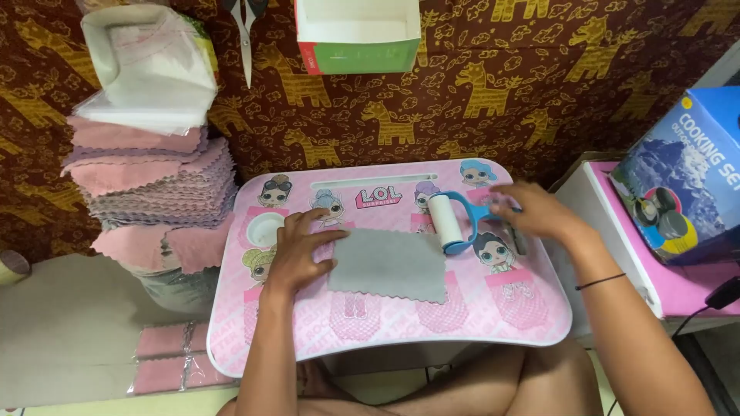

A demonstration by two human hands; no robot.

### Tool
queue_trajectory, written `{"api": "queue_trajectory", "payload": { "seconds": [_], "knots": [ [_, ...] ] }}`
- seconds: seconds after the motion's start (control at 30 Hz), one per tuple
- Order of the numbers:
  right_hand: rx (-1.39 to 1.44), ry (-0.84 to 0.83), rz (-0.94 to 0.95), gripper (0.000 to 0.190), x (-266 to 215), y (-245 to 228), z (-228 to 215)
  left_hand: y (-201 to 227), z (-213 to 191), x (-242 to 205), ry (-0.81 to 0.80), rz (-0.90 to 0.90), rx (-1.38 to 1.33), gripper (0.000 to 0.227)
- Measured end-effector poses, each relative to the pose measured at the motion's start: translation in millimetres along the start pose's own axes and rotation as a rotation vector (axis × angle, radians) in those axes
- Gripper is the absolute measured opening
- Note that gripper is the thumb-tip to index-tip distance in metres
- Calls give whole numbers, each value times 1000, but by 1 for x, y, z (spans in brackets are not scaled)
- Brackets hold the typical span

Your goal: The person uses a lint roller to clean small pieces of fabric on a small table, then places the fabric into a clear plastic bag.

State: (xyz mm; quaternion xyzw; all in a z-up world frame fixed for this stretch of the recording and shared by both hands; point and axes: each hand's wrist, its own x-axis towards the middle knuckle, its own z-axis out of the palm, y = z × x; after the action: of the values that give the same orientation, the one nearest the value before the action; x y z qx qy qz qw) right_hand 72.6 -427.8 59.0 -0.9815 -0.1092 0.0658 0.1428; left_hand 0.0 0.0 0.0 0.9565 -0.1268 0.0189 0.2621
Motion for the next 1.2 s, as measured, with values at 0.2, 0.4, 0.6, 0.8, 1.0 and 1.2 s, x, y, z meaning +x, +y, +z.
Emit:
{"api": "queue_trajectory", "payload": {
  "seconds": [0.2,0.4,0.6,0.8,1.0,1.2],
  "knots": [
    [195,-36,-8,36,2,32,18,-37,27,9,144,63,-203,11],
    [336,27,0,36,8,17,13,-47,22,7,231,31,-385,25],
    [133,-41,-36,52,4,-74,8,-35,14,5,204,-39,-419,55],
    [64,-126,-24,61,29,-114,51,-41,19,4,219,-14,-447,66],
    [175,-226,17,53,25,-185,71,-52,26,5,321,-80,-604,74],
    [221,-229,11,49,24,-194,76,-47,25,3,335,-60,-582,72]
  ]
}}
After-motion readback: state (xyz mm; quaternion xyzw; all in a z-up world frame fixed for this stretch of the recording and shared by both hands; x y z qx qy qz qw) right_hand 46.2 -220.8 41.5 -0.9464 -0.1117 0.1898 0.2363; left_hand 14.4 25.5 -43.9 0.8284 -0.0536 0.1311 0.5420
